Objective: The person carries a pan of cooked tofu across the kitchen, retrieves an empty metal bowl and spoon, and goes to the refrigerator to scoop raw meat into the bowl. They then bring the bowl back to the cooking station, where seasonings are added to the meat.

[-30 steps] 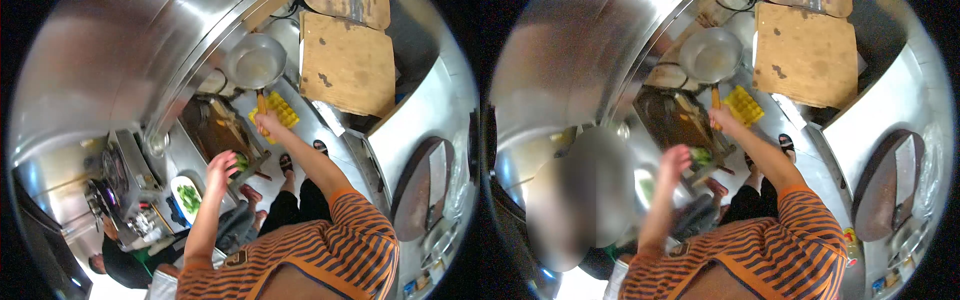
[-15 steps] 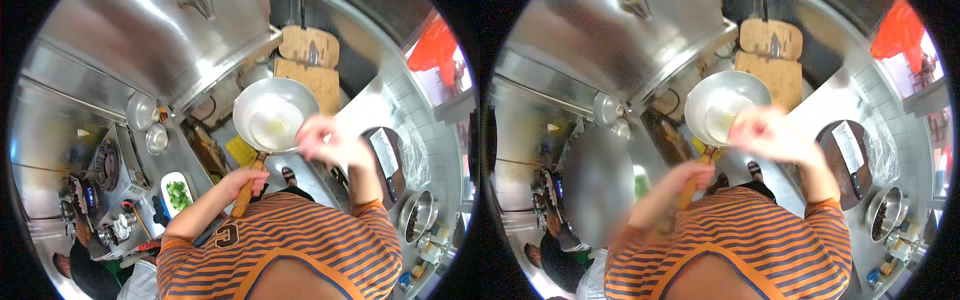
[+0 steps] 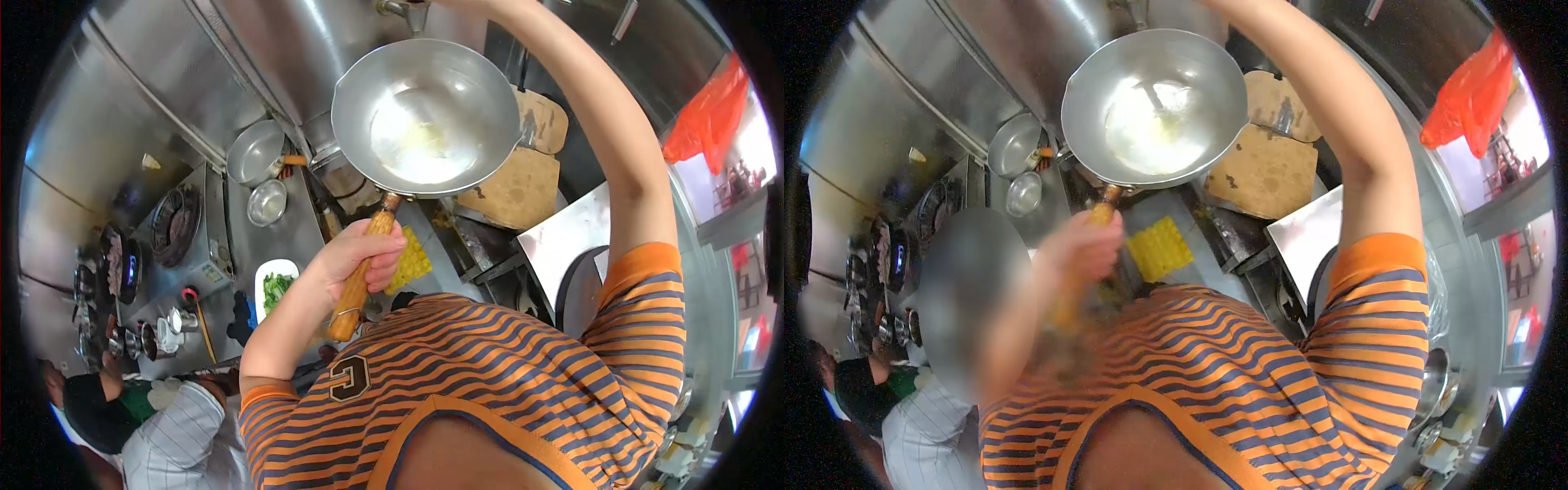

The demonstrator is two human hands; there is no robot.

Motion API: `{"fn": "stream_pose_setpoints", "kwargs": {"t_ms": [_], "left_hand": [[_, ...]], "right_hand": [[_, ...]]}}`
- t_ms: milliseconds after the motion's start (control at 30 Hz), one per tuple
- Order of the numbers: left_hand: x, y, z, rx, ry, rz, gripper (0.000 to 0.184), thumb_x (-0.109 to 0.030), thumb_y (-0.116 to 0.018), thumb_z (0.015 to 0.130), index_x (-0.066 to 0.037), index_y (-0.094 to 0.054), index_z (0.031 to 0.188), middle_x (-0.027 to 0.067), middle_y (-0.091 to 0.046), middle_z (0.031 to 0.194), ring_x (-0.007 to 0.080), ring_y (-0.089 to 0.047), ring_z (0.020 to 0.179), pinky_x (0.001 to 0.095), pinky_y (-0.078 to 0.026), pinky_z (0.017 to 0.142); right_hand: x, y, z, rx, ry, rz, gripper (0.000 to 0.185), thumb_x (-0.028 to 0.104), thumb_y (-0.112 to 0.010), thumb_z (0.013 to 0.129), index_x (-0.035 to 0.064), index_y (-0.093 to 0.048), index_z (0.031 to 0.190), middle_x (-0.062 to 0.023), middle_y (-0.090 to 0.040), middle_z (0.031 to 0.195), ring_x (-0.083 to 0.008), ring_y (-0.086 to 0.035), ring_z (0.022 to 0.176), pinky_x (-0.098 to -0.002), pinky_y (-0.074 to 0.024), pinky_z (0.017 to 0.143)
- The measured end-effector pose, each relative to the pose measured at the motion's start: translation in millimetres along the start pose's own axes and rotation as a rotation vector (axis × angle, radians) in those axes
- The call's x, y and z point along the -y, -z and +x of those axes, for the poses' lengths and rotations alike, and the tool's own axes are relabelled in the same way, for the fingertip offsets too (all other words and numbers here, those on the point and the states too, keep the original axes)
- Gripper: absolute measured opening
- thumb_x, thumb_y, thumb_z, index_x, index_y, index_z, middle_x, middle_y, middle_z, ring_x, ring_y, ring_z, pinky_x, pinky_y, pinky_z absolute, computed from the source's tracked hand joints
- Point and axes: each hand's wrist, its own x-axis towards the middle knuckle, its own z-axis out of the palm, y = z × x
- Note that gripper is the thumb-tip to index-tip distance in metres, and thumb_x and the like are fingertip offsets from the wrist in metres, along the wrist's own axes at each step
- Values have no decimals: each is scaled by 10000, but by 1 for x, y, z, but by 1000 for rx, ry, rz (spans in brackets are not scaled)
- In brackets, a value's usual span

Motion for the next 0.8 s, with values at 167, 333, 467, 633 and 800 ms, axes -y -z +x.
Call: {"fn": "stream_pose_setpoints", "kwargs": {"t_ms": [167,333,467,633,800], "left_hand": [[12,9,-2,-37,-45,-9,171,-140,-570,803,-104,-418,735,-26,-382,510,80,-349,380,226,-282,350],[15,4,3,-57,-41,-29,173,-152,-575,799,-107,-419,738,-38,-374,519,64,-346,396,221,-283,356],[17,-2,8,-35,-15,-36,166,-154,-573,801,-109,-424,745,-44,-372,525,57,-346,403,212,-284,361],[22,-5,11,-30,-8,-66,158,-151,-570,805,-111,-427,748,-45,-375,528,56,-349,405,208,-285,363],[27,-3,14,14,12,-96,178,-152,-565,810,-100,-420,721,-34,-380,528,58,-356,404,207,-290,361]], "right_hand": [[30,19,-46,-52,66,77,129,151,-500,790,40,-552,829,-149,-596,796,-330,-575,713,-427,-458,620],[27,11,-62,-243,260,-101,194,97,-486,792,15,-535,961,-139,-582,968,-293,-563,917,-367,-471,757],[26,15,-63,-139,191,-70,236,88,-486,784,5,-529,1001,-147,-580,979,-287,-545,972,-348,-456,816],[28,24,-60,-38,182,19,224,70,-490,767,6,-532,978,-143,-585,954,-286,-557,928,-344,-468,774],[24,14,-62,-178,268,25,199,59,-481,762,10,-533,948,-141,-582,903,-292,-565,870,-351,-473,728]]}}
